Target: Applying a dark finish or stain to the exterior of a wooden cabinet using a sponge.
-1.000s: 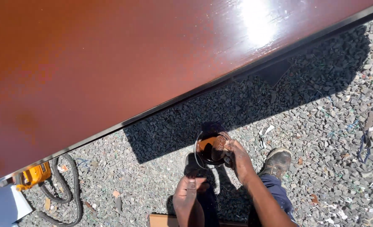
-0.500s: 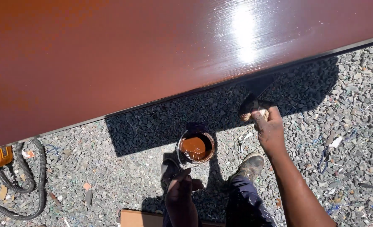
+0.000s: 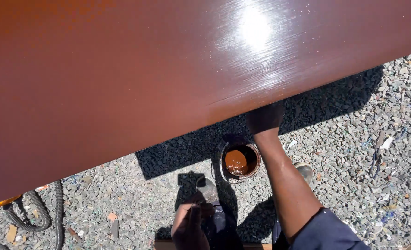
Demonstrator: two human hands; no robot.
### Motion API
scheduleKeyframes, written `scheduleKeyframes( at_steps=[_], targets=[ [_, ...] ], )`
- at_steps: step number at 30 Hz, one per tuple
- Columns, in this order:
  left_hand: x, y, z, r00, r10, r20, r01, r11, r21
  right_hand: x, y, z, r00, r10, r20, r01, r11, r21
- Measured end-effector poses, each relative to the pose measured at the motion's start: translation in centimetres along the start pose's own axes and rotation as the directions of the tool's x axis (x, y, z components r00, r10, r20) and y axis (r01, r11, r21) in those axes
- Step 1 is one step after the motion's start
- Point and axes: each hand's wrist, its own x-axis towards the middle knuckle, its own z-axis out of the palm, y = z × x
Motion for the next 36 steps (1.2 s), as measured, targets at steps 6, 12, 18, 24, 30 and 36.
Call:
scheduleKeyframes(
  at_steps=[6,12,18,24,30,36],
  targets=[
    [4.1,-3.8,-4.4,0.987,-0.158,0.02,0.158,0.946,-0.282,-9.2,0.4,11.7,0.943,0.307,0.128,-0.322,0.94,0.116],
    [5.5,-6.6,-6.3,0.994,-0.103,-0.044,0.084,0.948,-0.306,-11.4,4.3,8.5,0.766,0.551,0.331,-0.623,0.763,0.172],
    [3.2,-8.9,-3.9,1.0,0.017,-0.012,-0.02,0.945,-0.326,-12.0,9.5,1.7,0.821,0.395,0.411,-0.514,0.826,0.233],
    [0.6,-6.9,-1.1,0.994,-0.103,0.027,0.105,0.91,-0.4,-11.7,8.4,-3.5,0.787,0.508,0.35,-0.426,0.858,-0.288],
    [-2.3,-3.5,1.9,0.97,-0.243,0.014,0.234,0.918,-0.321,-10.3,9.1,-8.0,0.731,0.578,0.363,-0.376,0.785,-0.493],
    [-2.2,-8.5,4.8,0.982,-0.184,-0.051,0.148,0.901,-0.407,-8.4,12.3,-11.5,0.661,0.658,0.362,-0.629,0.748,-0.212]
  ],
)
